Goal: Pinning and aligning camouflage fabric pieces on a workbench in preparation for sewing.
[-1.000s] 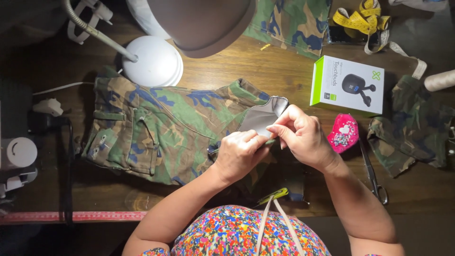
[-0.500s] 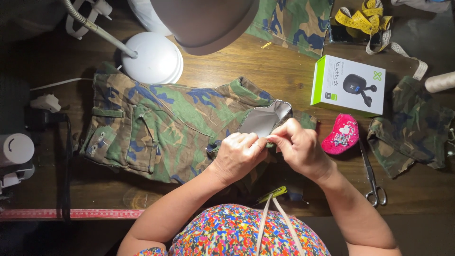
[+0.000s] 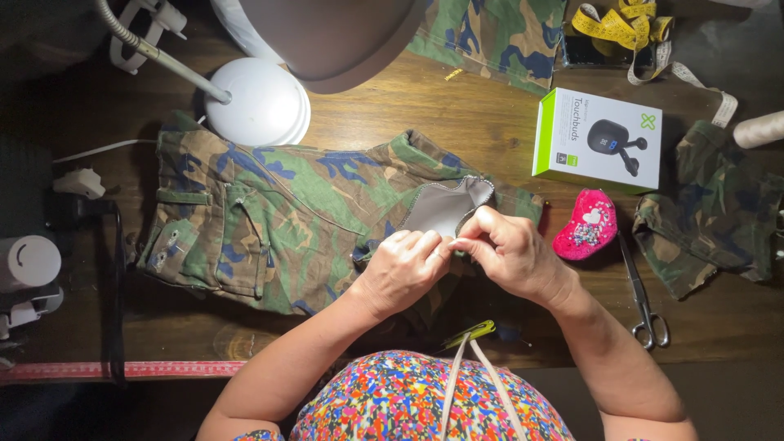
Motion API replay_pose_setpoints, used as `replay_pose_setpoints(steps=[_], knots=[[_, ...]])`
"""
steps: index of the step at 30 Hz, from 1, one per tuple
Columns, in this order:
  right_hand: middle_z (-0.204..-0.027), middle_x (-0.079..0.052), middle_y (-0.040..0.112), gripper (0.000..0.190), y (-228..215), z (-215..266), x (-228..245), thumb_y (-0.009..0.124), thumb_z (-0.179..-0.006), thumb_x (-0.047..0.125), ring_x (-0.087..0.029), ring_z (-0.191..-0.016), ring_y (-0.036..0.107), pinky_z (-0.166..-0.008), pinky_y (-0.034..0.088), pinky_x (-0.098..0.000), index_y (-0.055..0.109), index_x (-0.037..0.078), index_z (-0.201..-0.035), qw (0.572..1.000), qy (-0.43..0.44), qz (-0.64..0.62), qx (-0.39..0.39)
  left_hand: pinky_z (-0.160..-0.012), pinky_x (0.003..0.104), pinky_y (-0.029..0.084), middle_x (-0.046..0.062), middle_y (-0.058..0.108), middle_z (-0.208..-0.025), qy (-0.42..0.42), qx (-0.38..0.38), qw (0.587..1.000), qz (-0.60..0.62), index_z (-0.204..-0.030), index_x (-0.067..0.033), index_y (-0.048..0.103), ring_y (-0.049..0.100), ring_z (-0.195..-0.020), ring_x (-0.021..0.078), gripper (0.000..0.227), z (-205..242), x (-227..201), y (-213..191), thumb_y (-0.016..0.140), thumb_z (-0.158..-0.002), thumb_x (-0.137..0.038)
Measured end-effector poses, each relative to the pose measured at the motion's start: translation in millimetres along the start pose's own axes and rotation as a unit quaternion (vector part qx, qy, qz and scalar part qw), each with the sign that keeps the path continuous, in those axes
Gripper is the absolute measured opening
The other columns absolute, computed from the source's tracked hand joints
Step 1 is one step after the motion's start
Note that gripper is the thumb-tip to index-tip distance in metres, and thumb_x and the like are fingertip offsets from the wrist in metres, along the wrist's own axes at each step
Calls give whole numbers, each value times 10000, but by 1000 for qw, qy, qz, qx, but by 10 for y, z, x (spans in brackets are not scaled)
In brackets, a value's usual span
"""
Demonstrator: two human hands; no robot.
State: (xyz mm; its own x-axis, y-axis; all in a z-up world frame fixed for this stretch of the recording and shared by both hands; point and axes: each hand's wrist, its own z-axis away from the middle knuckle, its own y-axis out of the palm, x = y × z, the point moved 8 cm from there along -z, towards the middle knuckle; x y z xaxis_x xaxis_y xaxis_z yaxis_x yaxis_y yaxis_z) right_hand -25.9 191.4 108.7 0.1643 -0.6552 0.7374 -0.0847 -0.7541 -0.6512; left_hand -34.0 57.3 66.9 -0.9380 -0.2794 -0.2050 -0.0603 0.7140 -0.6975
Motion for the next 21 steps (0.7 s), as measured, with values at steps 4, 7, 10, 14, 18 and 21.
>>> replay_pose_setpoints(steps=[4, 7, 10, 14, 18, 21], knots=[[-670, -24, 732, 96, 25, 42, 9, 775, -890, 135, -246, -607, 717, -574, 569, -345, 703, 123, -828, 1000, -25, -1, -15, -593, 289, 497, 16, 488, -742, 1, -2, 1000, -8, -1011, -83, 650, 588, -617, 193, 166, -9, -5, -18, 606, -1004, -243], [-734, -27, 747, 114, 13, 84, 120, 780, -886, 91, -252, -635, 726, -590, 581, -337, 693, 93, -814, 998, -54, -10, -42, -592, 291, 502, 18, 491, -745, -3, -5, 1000, -6, -1009, -76, 648, 592, -620, 192, 181, -15, 0, -11, 602, -1010, -250], [-799, -13, 757, 97, -44, 182, 324, 787, -903, 120, -238, -656, 726, -619, 593, -335, 715, 98, -843, 989, -88, 37, -112, -587, 273, 502, 4, 472, -732, -24, -16, 1000, 2, -1005, -88, 646, 585, -598, 177, 199, -48, 36, -46, 603, -1009, -282], [-897, -80, 783, 112, -56, 471, 382, 842, -836, 84, -243, -709, 755, -639, 628, -340, 736, 55, -814, 969, -102, 34, -224, -573, 269, 502, -10, 462, -713, -23, -22, 999, 11, -971, -101, 651, 582, -577, 167, 189, -70, 27, -102, 633, -986, -289], [-918, -129, 768, 120, 16, 668, 286, 866, -793, 35, -246, -744, 771, -649, 652, -333, 747, 16, -795, 959, -69, -9, -274, -570, 272, 507, 1, 472, -698, -14, -36, 999, 28, -964, -95, 667, 581, -563, 169, 166, -46, 11, -132, 654, -979, -260], [-900, -142, 764, 131, 25, 675, 269, 879, -771, 27, -257, -746, 770, -672, 655, -337, 750, 7, -777, 956, -63, -25, -286, -571, 266, 504, -11, 467, -699, -29, -47, 998, 32, -979, -98, 666, 570, -561, 161, 181, -37, 6, -151, 684, -962, -277]])
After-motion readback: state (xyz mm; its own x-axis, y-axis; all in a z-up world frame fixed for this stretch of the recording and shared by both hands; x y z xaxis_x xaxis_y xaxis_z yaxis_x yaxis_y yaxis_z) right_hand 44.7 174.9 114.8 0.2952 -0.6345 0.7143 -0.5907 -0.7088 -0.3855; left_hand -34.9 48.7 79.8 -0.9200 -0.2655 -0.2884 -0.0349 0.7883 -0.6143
